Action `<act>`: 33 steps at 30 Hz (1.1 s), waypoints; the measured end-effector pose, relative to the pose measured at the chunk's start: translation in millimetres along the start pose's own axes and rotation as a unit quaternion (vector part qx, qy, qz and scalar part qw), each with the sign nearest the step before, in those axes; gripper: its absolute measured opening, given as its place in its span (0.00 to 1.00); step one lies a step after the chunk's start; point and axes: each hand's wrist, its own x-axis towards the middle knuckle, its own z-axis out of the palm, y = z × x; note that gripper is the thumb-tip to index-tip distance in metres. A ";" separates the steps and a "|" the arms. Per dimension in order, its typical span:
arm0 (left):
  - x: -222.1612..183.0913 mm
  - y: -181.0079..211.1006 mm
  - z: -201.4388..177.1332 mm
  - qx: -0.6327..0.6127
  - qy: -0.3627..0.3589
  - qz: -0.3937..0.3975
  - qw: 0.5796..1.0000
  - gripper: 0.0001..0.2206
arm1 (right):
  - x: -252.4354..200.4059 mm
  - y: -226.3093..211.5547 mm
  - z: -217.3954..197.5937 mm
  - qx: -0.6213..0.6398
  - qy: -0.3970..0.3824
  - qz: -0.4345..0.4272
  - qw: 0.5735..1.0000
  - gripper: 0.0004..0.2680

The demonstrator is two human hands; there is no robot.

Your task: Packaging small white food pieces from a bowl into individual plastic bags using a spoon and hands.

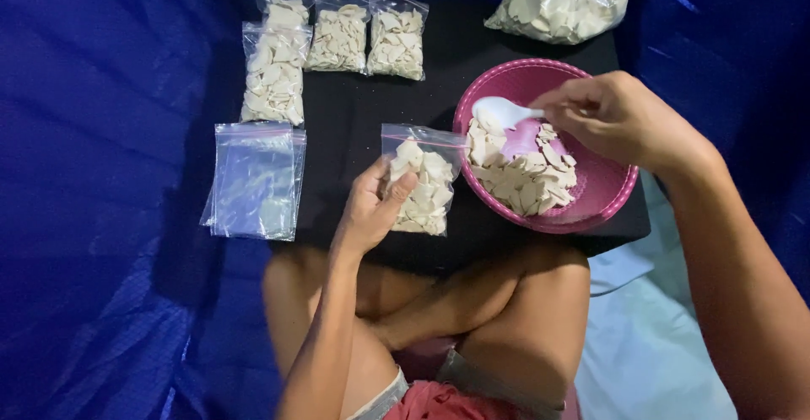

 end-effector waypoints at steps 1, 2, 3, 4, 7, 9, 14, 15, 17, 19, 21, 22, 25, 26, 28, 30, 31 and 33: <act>-0.4 3.1 0.8 0.001 0.001 -0.001 1.000 0.15 | 3.2 -3.8 1.8 0.001 -0.001 0.000 1.000 0.08; -0.8 6.1 1.5 -0.005 -0.002 -0.010 1.000 0.15 | 6.4 -7.6 3.7 0.002 0.005 -0.031 0.999 0.08; -1.2 9.1 1.8 -0.011 -0.005 -0.020 1.000 0.16 | 9.7 -11.8 5.8 0.002 0.010 -0.062 0.998 0.08; -1.4 6.0 2.8 -0.010 -0.005 -0.020 1.000 0.16 | 10.6 -17.6 6.5 0.003 0.010 -0.063 0.998 0.08; 0.1 6.4 -0.1 -0.030 -0.005 -0.017 0.999 0.17 | 16.9 -37.0 10.2 -0.031 0.012 -0.084 0.996 0.10; -0.3 14.3 1.0 0.013 -0.009 -0.020 1.000 0.15 | 18.1 -46.9 12.5 -0.056 0.002 -0.078 0.995 0.11; -1.0 14.2 0.0 0.027 -0.011 -0.018 0.999 0.15 | 22.2 -45.5 20.6 -0.066 -0.014 -0.126 0.990 0.12; -1.3 13.8 0.1 0.008 -0.011 -0.027 1.000 0.14 | 23.5 -42.8 23.2 -0.066 -0.013 -0.153 0.986 0.11; -0.7 16.1 -0.1 0.014 -0.013 -0.025 1.000 0.15 | 23.7 -43.7 23.5 -0.077 -0.016 -0.166 0.983 0.11; -0.9 16.8 -0.2 0.021 -0.014 -0.022 0.999 0.15 | 23.9 -45.0 24.8 -0.087 -0.018 -0.181 0.980 0.11; 0.0 16.2 0.4 0.004 -0.025 -0.017 1.000 0.16 | 24.4 -46.2 25.5 -0.129 -0.010 -0.205 0.970 0.11; 0.5 14.3 1.0 0.004 -0.025 -0.017 1.000 0.16 | 23.7 -48.2 28.0 -0.128 -0.010 -0.206 0.970 0.11; 0.9 11.8 1.3 -0.055 -0.034 -0.016 0.998 0.13 | 18.5 -57.2 35.4 -0.111 0.014 -0.303 0.946 0.09; 1.0 13.3 1.7 -0.026 -0.021 -0.015 0.999 0.14 | 14.6 -61.4 36.7 -0.131 0.018 -0.305 0.943 0.09; 1.2 12.9 1.2 0.004 -0.007 -0.012 1.000 0.15 | 10.2 -64.3 34.9 -0.151 0.022 -0.307 0.940 0.08; 0.7 8.0 1.5 -0.037 -0.004 -0.019 0.999 0.18 | 8.0 -60.4 28.2 -0.194 0.056 -0.344 0.917 0.10; 0.4 7.5 1.3 -0.038 -0.004 -0.018 0.999 0.18 | 6.5 -55.8 24.2 -0.195 0.055 -0.344 0.917 0.10; -0.5 6.6 1.3 -0.043 0.001 -0.028 0.999 0.25 | 2.5 -46.1 16.1 -0.225 0.032 -0.291 0.929 0.09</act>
